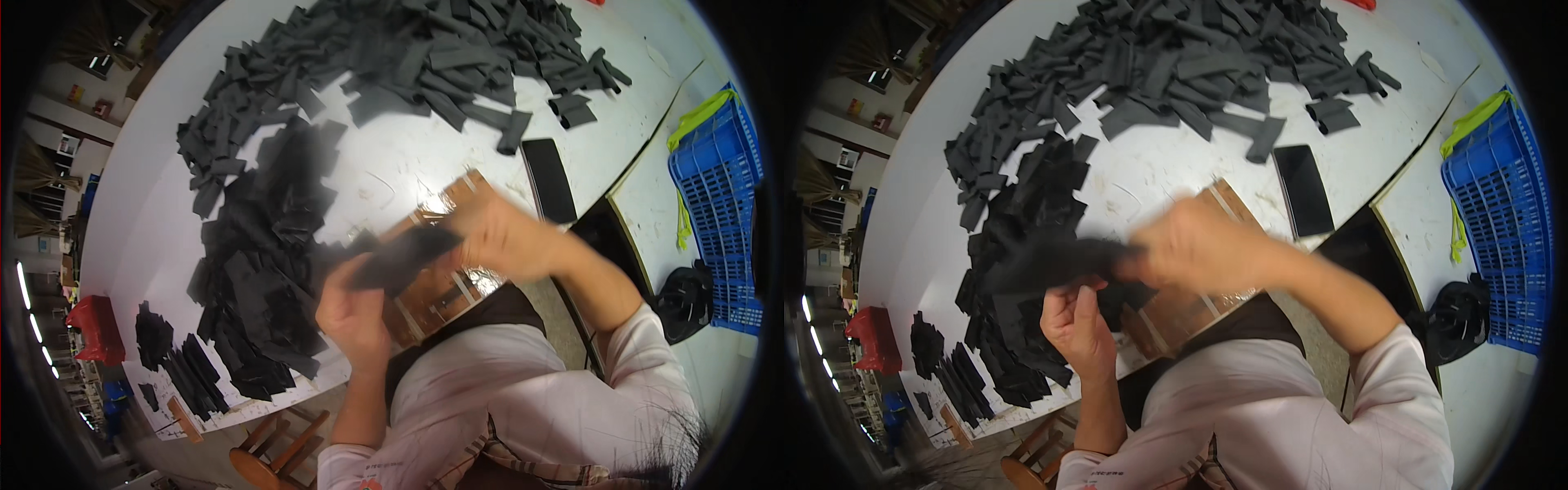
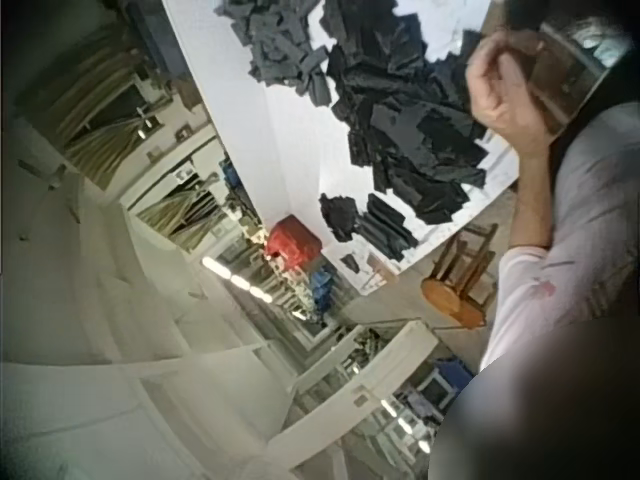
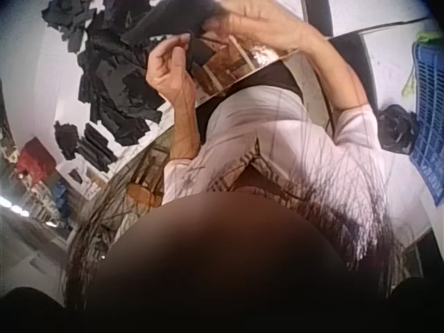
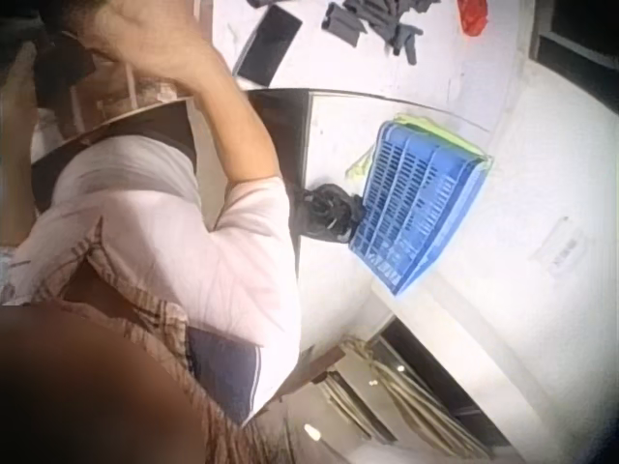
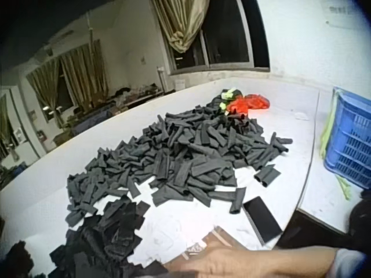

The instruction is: Assembling and gluing black foam padding components on a factory work table.

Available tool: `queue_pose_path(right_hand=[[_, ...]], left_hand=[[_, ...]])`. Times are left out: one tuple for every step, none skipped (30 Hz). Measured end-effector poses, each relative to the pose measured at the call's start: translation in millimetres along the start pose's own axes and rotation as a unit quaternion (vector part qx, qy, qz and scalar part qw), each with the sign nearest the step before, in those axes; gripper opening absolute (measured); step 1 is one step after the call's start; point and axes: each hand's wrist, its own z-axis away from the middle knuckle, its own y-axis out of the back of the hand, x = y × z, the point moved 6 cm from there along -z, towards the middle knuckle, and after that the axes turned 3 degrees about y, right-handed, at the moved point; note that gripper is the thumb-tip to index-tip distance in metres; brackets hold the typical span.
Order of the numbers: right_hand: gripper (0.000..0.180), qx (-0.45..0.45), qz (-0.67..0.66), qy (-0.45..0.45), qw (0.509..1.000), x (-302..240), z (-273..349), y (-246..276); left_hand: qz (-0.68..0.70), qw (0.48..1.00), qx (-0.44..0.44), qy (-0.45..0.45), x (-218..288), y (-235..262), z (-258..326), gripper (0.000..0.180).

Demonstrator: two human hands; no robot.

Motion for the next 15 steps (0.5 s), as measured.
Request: queue_pose_path(right_hand=[[0.029, 0.091, 0.131, 0.132, 0.978, -5, 0, 26], [0.044, 0.106, -0.101, -0.132, 0.98, 0, -21, 44], [0.045, 0.211, -0.038, -0.117, 0.97, 22, -26, 66], [0.042, 0.286, 0.226, -0.11, 0.925, 32, -26, 83], [0.04, 0.306, 0.176, -0.103, 0.93, 37, -21, 76], [0.039, 0.321, 0.124, -0.094, 0.934, 42, -12, 67], [0.036, 0.3, 0.077, -0.123, 0.943, 48, -1, 52], [0.035, 0.283, 0.032, -0.153, 0.946, 52, 13, 35], [0.029, 0.259, 0.017, -0.179, 0.949, 58, 27, 18], [0.023, 0.235, 0.002, -0.205, 0.95, 63, 40, 1], [0.02, 0.196, 0.001, -0.212, 0.957, 66, 48, -16], [0.017, 0.158, 0.0, -0.219, 0.963, 66, 56, -31], [0.017, 0.16, 0.0, -0.222, 0.962, 66, 62, -41], [0.017, 0.141, 0.012, -0.204, 0.969, 64, 64, -53], [0.018, 0.12, 0.022, -0.184, 0.975, 62, 63, -64]], left_hand=[[-0.095, 0.995, -0.014, 0.002, -8, -2, 1, 0.015], [-0.184, 0.983, -0.023, 0.001, -22, 5, 3, 0.018], [-0.284, 0.957, -0.05, -0.017, -30, 1, 6, 0.023], [-0.385, 0.919, -0.073, -0.038, -36, -2, 8, 0.027], [-0.444, 0.89, -0.092, -0.055, -46, -1, 11, 0.036], [-0.446, 0.889, -0.088, -0.049, -56, 0, 14, 0.036], [-0.518, 0.848, -0.089, -0.069, -62, -1, 18, 0.036], [-0.583, 0.802, -0.094, -0.091, -67, -4, 22, 0.037], [-0.589, 0.798, -0.114, -0.054, -77, -5, 24, 0.035], [-0.589, 0.798, -0.116, -0.051, -81, -4, 26, 0.035], [-0.623, 0.771, -0.121, -0.06, -86, -3, 28, 0.03], [-0.655, 0.742, -0.127, -0.072, -89, -4, 31, 0.026], [-0.653, 0.742, -0.13, -0.071, -91, -4, 31, 0.026], [-0.627, 0.764, -0.12, -0.088, -89, -2, 30, 0.017], [-0.602, 0.784, -0.11, -0.106, -85, 1, 28, 0.007]])
